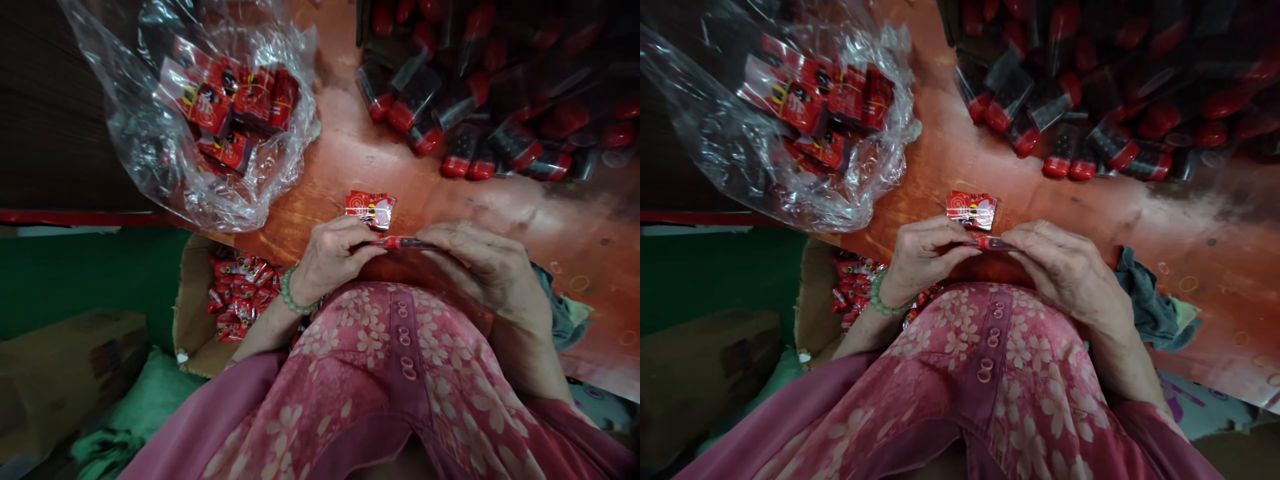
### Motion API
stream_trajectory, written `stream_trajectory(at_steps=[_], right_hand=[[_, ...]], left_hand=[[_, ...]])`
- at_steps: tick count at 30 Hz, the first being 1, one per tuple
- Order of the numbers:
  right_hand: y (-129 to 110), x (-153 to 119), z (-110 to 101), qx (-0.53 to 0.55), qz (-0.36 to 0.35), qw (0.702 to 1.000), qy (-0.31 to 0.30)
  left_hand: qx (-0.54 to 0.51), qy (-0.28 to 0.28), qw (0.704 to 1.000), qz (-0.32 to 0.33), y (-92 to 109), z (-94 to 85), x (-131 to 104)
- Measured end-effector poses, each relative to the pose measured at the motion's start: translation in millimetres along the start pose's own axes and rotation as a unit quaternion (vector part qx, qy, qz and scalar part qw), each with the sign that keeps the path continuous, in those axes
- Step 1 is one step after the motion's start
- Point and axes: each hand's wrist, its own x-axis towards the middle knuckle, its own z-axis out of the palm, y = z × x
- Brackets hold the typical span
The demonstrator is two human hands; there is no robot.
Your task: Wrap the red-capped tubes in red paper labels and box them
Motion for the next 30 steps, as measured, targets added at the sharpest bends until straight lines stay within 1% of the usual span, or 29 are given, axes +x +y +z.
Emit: stream_trajectory(at_steps=[3, 6, 8, 10, 12, 16, 20, 22, 25, 27, 29, 30], right_hand=[[0.9, 6.7, -3.9, -0.005, 0.006, 0.999, -0.047], [7.7, 11.8, -4.5, 0.030, 0.012, 0.997, -0.075], [12.8, 13.5, -3.0, 0.058, 0.013, 0.996, -0.062], [15.2, 13.8, -0.1, 0.078, 0.025, 0.996, -0.036], [13.7, 13.0, 4.3, 0.086, 0.040, 0.995, -0.019], [6.3, 9.9, 17.9, 0.100, 0.064, 0.993, -0.003], [9.7, 5.7, 33.2, 0.139, 0.088, 0.986, 0.033], [14.5, 3.5, 37.2, 0.153, 0.089, 0.984, 0.034], [18.5, 0.6, 37.1, 0.177, 0.095, 0.980, 0.014], [18.3, -0.9, 35.9, 0.206, 0.127, 0.970, 0.014], [17.5, -1.9, 36.8, 0.261, 0.179, 0.948, 0.039], [17.2, -2.0, 38.6, 0.300, 0.207, 0.929, 0.058]], left_hand=[[0.010, -0.020, 1.000, 0.012, -1.3, 1.7, 0.6], [0.000, -0.041, 0.999, 0.002, -4.0, 2.2, -0.2], [-0.020, -0.047, 0.999, -0.018, -5.6, 1.3, -1.0], [-0.035, -0.047, 0.998, -0.031, -6.2, -1.0, -1.0], [-0.040, -0.057, 0.997, -0.028, -5.7, -4.1, 0.0], [-0.050, -0.094, 0.994, -0.012, -1.8, -9.4, 3.7], [-0.069, -0.119, 0.989, -0.047, 1.8, -8.3, 6.2], [-0.080, -0.138, 0.985, -0.062, 2.2, -6.5, 6.6], [-0.109, -0.169, 0.975, -0.094, 1.5, -8.1, 5.6], [-0.148, -0.159, 0.966, -0.138, 0.9, -13.2, 3.0], [-0.208, -0.111, 0.952, -0.194, 0.8, -18.7, -1.5], [-0.245, -0.080, 0.940, -0.222, 1.0, -20.1, -4.3]])
